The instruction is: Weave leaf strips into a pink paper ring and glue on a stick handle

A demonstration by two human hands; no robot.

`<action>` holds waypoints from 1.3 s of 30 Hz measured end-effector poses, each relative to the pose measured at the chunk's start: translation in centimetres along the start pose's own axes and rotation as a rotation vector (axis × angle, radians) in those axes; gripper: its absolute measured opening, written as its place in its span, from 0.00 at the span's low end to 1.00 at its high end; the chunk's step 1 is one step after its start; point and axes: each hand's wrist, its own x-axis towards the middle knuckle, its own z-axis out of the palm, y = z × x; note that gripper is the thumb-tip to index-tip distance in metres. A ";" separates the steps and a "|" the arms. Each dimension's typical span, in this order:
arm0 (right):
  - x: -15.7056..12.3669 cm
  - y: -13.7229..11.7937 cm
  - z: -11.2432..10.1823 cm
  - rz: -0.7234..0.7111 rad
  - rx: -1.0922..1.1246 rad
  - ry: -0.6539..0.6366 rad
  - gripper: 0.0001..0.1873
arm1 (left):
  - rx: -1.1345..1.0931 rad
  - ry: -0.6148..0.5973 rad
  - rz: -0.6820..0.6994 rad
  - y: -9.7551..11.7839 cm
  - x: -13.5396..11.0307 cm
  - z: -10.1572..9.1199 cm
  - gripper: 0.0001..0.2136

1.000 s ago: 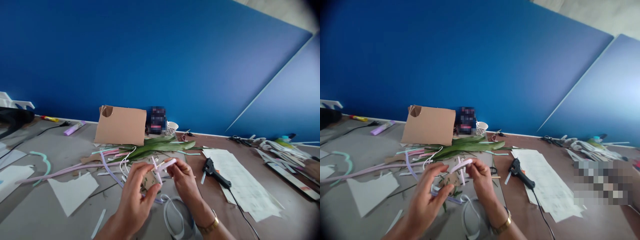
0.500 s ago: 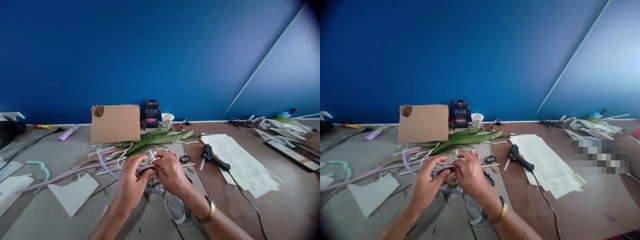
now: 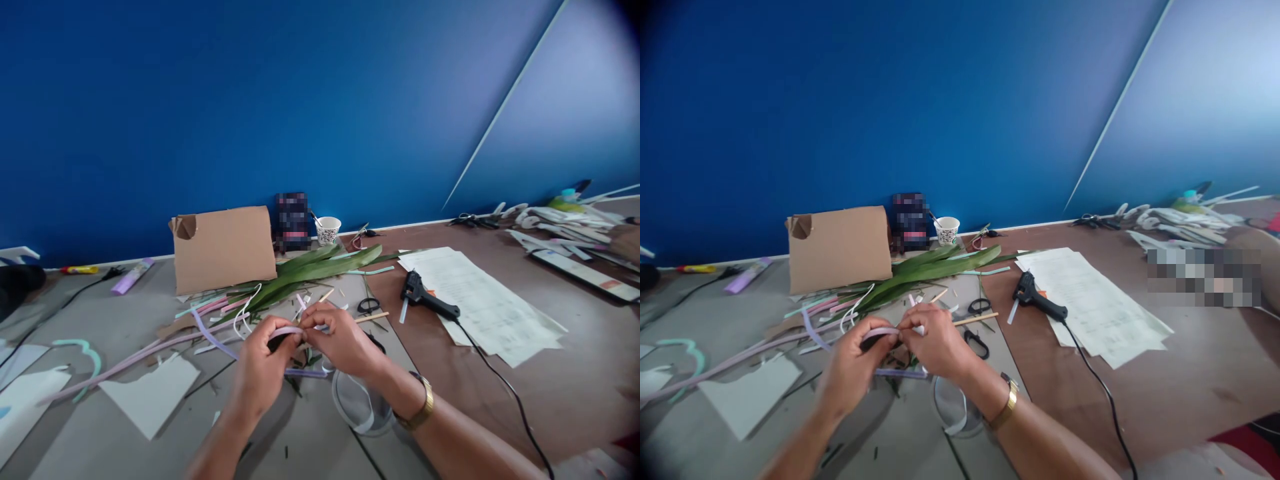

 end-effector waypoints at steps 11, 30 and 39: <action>0.2 0.7 0.2 0.370 0.587 -0.141 0.16 | -0.618 -0.029 -0.313 -0.3 -0.2 0.5 0.13; 0.4 0.5 -0.2 0.391 0.823 -0.239 0.16 | -0.883 -0.029 -0.358 -0.1 0.1 0.4 0.12; 0.1 0.0 0.1 0.270 0.627 -0.183 0.15 | -0.919 0.007 -0.391 0.1 0.5 0.3 0.12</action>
